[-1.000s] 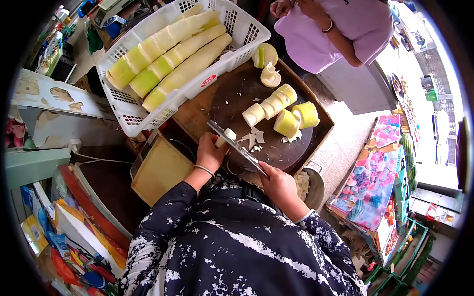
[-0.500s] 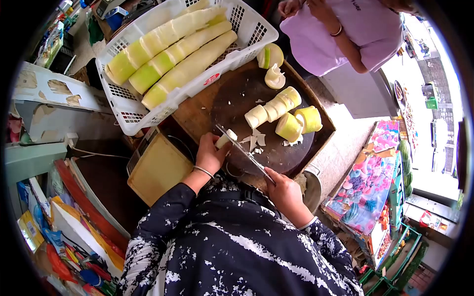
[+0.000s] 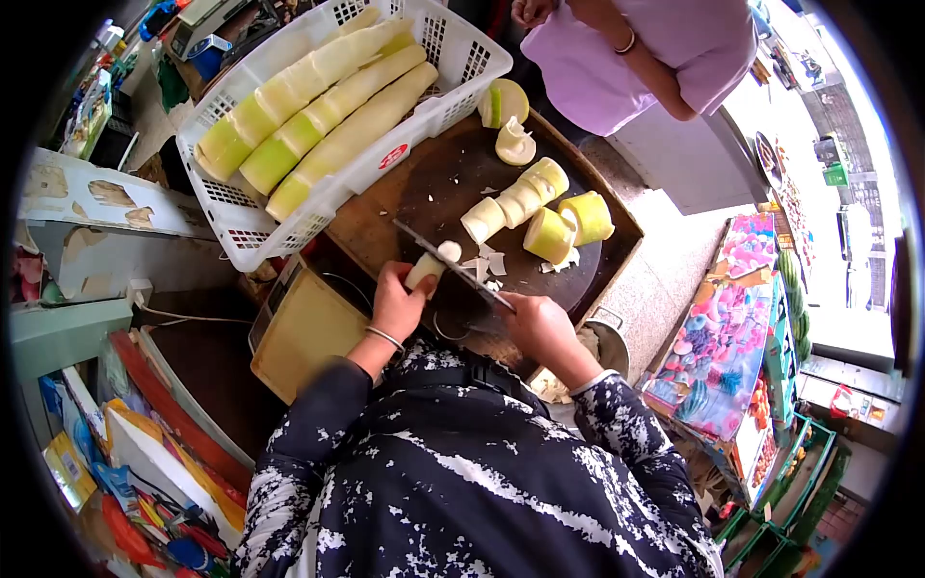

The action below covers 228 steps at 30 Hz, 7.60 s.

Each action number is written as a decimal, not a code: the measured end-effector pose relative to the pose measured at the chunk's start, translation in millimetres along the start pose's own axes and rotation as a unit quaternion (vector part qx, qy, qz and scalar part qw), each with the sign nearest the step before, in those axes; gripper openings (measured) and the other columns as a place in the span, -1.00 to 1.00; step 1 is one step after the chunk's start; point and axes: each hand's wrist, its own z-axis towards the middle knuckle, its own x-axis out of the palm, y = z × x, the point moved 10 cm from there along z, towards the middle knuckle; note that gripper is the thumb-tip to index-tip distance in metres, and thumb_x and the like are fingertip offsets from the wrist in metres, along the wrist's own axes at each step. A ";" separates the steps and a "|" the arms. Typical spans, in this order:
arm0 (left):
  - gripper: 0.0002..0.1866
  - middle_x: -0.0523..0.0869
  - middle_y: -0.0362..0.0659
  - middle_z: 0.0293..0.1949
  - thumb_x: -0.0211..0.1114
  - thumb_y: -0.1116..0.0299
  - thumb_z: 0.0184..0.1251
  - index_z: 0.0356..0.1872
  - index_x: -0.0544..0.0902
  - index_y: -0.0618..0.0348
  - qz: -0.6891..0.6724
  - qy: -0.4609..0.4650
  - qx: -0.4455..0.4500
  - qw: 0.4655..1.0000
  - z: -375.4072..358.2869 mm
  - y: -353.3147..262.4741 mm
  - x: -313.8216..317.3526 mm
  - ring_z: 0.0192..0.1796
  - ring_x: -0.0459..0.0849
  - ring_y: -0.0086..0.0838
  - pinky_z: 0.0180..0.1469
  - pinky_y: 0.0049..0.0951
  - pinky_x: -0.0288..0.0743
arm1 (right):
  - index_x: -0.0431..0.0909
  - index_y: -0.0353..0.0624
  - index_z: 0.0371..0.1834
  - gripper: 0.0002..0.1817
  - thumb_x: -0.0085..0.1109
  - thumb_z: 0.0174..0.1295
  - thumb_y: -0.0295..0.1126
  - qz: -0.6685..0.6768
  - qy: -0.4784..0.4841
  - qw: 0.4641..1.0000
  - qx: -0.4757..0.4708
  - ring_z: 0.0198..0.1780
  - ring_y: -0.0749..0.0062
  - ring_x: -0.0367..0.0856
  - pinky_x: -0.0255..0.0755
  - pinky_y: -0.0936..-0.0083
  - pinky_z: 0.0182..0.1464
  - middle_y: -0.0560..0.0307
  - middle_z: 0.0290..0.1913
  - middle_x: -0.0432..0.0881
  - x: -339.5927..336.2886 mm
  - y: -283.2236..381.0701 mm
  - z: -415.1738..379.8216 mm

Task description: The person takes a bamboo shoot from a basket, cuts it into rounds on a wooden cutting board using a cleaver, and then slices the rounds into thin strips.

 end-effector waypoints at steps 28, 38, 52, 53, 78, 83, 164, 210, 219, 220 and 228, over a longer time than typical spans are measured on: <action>-0.65 0.67 -0.04 -0.36 0.41 0.31 -0.23 -0.33 0.53 0.06 0.197 -0.014 0.117 0.973 61.8 -88.7 13.7 -0.25 0.64 -0.09 -0.19 -0.22 0.53 | 0.62 -0.08 -0.05 -0.76 0.13 0.25 -0.32 0.196 -0.276 0.929 0.152 -0.48 0.71 0.51 0.42 0.57 -0.38 0.02 -0.55 0.61 -8.7 -86.5 -138.7; -0.56 0.53 -0.06 -0.25 0.26 0.16 0.16 -0.05 0.42 0.24 -0.458 0.134 -0.152 0.865 108.5 -93.2 37.7 -0.30 0.62 -0.28 -0.33 -0.23 0.62 | 0.61 -0.12 -0.07 -0.78 0.11 0.25 -0.37 0.239 -0.257 0.928 0.124 -0.55 0.74 0.32 0.33 0.61 -0.46 0.15 -0.67 0.39 -9.7 -75.4 -120.5; -0.44 0.55 -0.12 -0.41 0.50 0.20 -0.03 -0.10 0.41 0.26 -0.099 -0.037 -0.078 0.991 10.9 -24.7 21.8 -0.53 0.55 -0.52 -0.55 -0.54 0.48 | 0.54 -0.24 -0.22 -0.73 0.00 0.33 -0.24 0.255 -0.100 0.958 0.090 -0.64 0.17 0.38 0.28 0.35 -0.50 -0.13 -0.66 0.40 9.9 -26.4 -59.6; -0.44 0.55 -0.12 -0.41 0.50 0.20 -0.03 -0.10 0.41 0.26 -0.100 -0.039 -0.079 0.991 11.6 -20.6 20.6 -0.53 0.55 -0.52 -0.55 -0.54 0.48 | 0.54 -0.24 -0.21 -0.73 0.00 0.33 -0.24 0.249 -0.088 0.961 0.087 -0.63 0.15 0.39 0.28 0.34 -0.50 -0.14 -0.65 0.40 11.5 -23.5 -54.4; -0.57 0.58 -0.16 -0.59 0.44 0.18 0.08 -0.22 0.45 0.24 -0.053 -0.057 0.016 0.997 2.9 -31.7 10.4 -0.60 0.52 -0.53 -0.53 -0.47 0.41 | 0.49 -0.23 -0.27 -0.69 -0.03 0.29 -0.18 0.005 -0.058 0.998 0.037 -0.30 -0.21 0.57 0.44 0.03 -0.23 -0.29 -0.43 0.59 16.8 15.3 16.3; -0.66 0.63 -0.13 -0.53 0.33 0.36 0.16 -0.15 0.44 0.33 -0.183 -0.022 -0.048 0.982 -4.9 -12.2 10.7 -0.54 0.61 -0.52 -0.50 -0.53 0.49 | 0.50 -0.24 -0.28 -0.69 -0.01 0.28 -0.17 0.059 -0.091 0.993 0.052 -0.31 -0.23 0.55 0.42 0.03 -0.27 -0.29 -0.44 0.58 6.6 3.9 -0.2; -0.16 0.45 -0.09 -0.05 0.58 0.11 -0.35 0.12 0.41 -0.01 0.309 0.101 0.218 0.920 15.5 -94.2 52.0 0.03 0.44 -0.14 0.11 -0.24 0.38 | 0.35 -0.13 -0.61 -0.60 0.04 0.33 -0.14 0.546 -0.051 0.787 0.283 -0.75 0.58 0.31 0.24 0.59 -0.68 0.28 -0.71 0.36 68.6 -106.1 -146.3; -0.33 0.57 -0.09 -0.02 0.41 0.14 -0.09 0.16 0.44 -0.09 0.369 0.005 0.296 0.881 59.6 -152.1 75.6 0.09 0.48 -0.18 0.06 -0.12 0.39 | 0.55 -0.37 -0.35 -0.76 0.06 0.25 -0.36 0.217 -0.480 0.711 0.465 -0.46 0.31 0.55 0.40 0.37 -0.34 -0.07 -0.50 0.61 71.0 -267.5 -353.3; -0.47 0.60 0.09 -0.10 0.42 0.22 -0.02 -0.02 0.45 0.18 0.162 0.064 0.169 0.970 73.7 -98.0 51.6 -0.06 0.60 -0.10 0.00 -0.22 0.47 | 0.54 -0.29 -0.38 -0.75 0.07 0.33 -0.31 0.266 -0.497 0.770 0.299 -0.60 0.72 0.27 0.18 0.63 -0.57 0.35 -0.62 0.45 -2.0 -195.1 -273.7; -0.46 0.64 0.07 -0.15 0.45 0.19 -0.03 -0.05 0.45 0.20 0.140 0.043 0.137 0.980 67.8 -91.0 39.4 -0.12 0.63 -0.11 -0.04 -0.23 0.49 | 0.55 -0.24 -0.35 -0.79 0.05 0.34 -0.33 0.330 -0.466 0.775 0.272 -0.64 0.76 0.28 0.14 0.69 -0.63 0.38 -0.64 0.43 -12.2 -165.4 -256.3; -0.41 0.65 -0.11 -0.40 0.50 -0.01 -0.08 -0.11 0.50 0.15 0.036 0.036 0.061 0.997 47.8 -44.5 24.0 -0.36 0.64 -0.35 -0.25 -0.35 0.51 | 0.51 -0.22 -0.37 -0.76 -0.03 0.37 -0.30 0.364 -0.224 0.889 0.163 -0.64 0.73 0.30 0.19 0.69 -0.62 0.39 -0.67 0.36 2.0 -60.2 -118.2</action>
